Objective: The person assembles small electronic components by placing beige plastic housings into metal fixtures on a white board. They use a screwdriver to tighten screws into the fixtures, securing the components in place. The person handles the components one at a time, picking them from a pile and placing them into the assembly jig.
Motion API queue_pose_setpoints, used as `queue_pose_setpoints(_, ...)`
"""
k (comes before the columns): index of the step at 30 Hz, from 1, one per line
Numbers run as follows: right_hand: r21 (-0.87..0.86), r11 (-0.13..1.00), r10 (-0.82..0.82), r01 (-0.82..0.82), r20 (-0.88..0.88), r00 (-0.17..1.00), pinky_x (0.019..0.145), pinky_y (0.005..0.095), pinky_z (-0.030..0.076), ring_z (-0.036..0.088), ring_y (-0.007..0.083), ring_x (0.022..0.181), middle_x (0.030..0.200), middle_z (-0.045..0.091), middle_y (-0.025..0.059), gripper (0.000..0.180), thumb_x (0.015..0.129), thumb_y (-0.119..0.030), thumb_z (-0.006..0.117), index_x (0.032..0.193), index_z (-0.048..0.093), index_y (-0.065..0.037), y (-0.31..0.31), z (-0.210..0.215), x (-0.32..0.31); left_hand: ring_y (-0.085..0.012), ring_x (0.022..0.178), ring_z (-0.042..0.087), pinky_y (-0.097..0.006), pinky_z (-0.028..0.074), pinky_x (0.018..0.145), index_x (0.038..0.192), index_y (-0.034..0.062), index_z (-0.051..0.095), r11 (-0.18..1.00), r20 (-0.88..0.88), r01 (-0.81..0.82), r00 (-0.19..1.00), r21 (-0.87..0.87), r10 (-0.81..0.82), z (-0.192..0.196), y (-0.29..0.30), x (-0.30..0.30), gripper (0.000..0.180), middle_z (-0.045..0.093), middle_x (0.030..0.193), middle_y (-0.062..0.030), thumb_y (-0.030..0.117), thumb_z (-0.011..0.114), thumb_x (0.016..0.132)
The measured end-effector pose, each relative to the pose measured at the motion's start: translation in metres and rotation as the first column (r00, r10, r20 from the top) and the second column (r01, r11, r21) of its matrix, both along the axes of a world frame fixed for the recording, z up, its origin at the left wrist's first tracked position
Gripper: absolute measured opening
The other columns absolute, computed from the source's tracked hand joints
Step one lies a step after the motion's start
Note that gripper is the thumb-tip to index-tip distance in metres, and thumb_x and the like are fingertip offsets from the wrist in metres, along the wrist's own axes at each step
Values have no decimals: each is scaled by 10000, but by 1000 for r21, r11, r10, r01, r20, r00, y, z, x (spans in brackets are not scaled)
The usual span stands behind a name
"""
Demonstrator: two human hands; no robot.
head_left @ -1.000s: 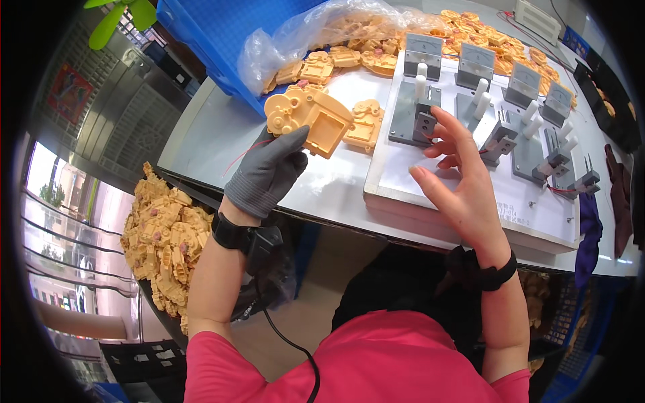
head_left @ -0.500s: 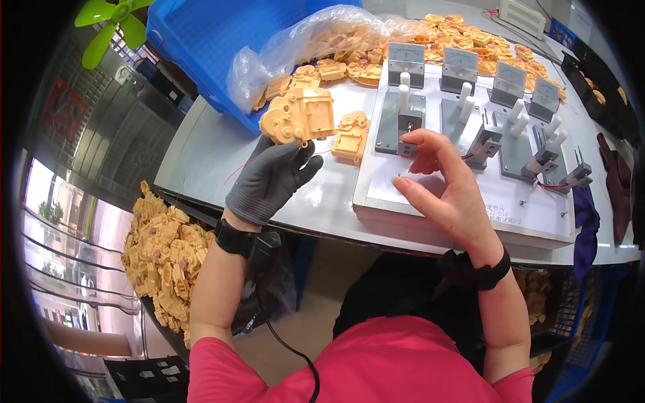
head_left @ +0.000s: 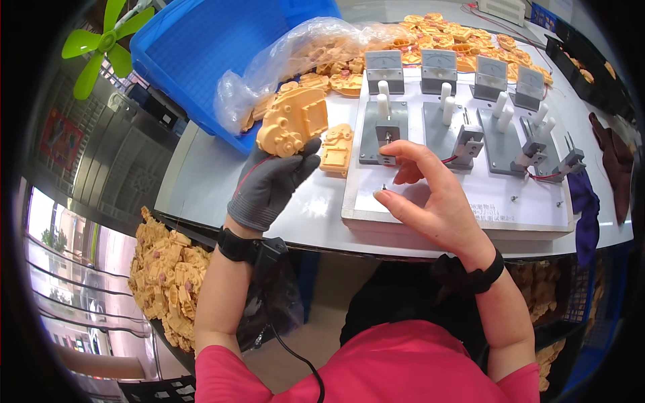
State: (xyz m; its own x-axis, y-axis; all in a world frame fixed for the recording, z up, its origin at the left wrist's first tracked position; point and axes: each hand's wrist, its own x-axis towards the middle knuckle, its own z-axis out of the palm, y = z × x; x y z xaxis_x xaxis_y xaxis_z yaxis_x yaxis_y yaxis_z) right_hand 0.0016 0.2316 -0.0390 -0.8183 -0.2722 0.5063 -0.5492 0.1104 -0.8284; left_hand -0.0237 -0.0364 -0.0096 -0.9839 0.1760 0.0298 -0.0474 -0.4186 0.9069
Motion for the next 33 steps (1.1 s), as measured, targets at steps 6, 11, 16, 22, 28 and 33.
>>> queue_pose_setpoints(6, -24, 1000, 12, -12, -15, 1000, 843, 316, 492, 584, 192, 892, 1126, 603, 103, 478, 839, -193, 743, 1260, 569, -47, -1, -1, -1, -248, 1202, 584, -368, 491, 1047, 1267, 81, 455, 916, -266, -126, 964, -381, 22, 3, 1, -14, 456, 497, 1347, -134, -99, 610, 877)
queue_pose_setpoints(11, -28, 999, 24, -24, -28, 999, 830, 315, 499, 588, 200, 895, 1137, 607, 105, 469, 842, -189, 739, 1255, 568, -49, 1, -1, 0, -212, 1267, 511, -335, 449, 1061, 1231, 74, 469, 804, -466, -157, 870, -574, -163, -5, -6, -30, 397, 474, 1378, -122, -44, 648, 896)
queue_pose_setpoints(16, -49, 998, 39, -41, -29, 999, 824, 316, 502, 594, 214, 896, 1151, 611, 109, 466, 841, -185, 737, 1254, 569, -50, 1, -2, 0, -213, 1314, 457, -343, 398, 1103, 1217, 76, 475, 788, -478, -156, 857, -595, -191, -6, 2, -33, 385, 474, 1380, -124, -33, 659, 896)
queue_pose_setpoints(22, -71, 997, 36, -39, -34, 999, 823, 318, 493, 576, 199, 884, 1109, 605, 93, 486, 827, -186, 753, 1262, 570, -66, 2, -3, -1, -220, 1263, 514, -342, 452, 1055, 1221, 82, 475, 784, -493, -172, 849, -597, -189, -7, 5, -45, 390, 469, 1391, -123, -41, 654, 898)
queue_pose_setpoints(28, -78, 996, 33, -37, -51, 998, 815, 313, 492, 570, 185, 857, 1086, 600, 89, 491, 822, -189, 756, 1260, 569, -70, 1, -5, -1, -232, 1198, 575, -366, 500, 1016, 1201, 83, 472, 850, -449, -136, 884, -509, -128, 1, 9, -31, 381, 454, 1403, -128, -83, 628, 896)
queue_pose_setpoints(33, -77, 996, 33, -37, -54, 998, 808, 313, 495, 573, 187, 854, 1086, 599, 90, 487, 822, -186, 751, 1258, 568, -69, 1, -4, 0, -241, 1222, 550, -384, 499, 1022, 1171, 87, 473, 837, -531, -179, 834, -517, -149, 7, 14, -14, 376, 452, 1403, -136, -80, 646, 883)
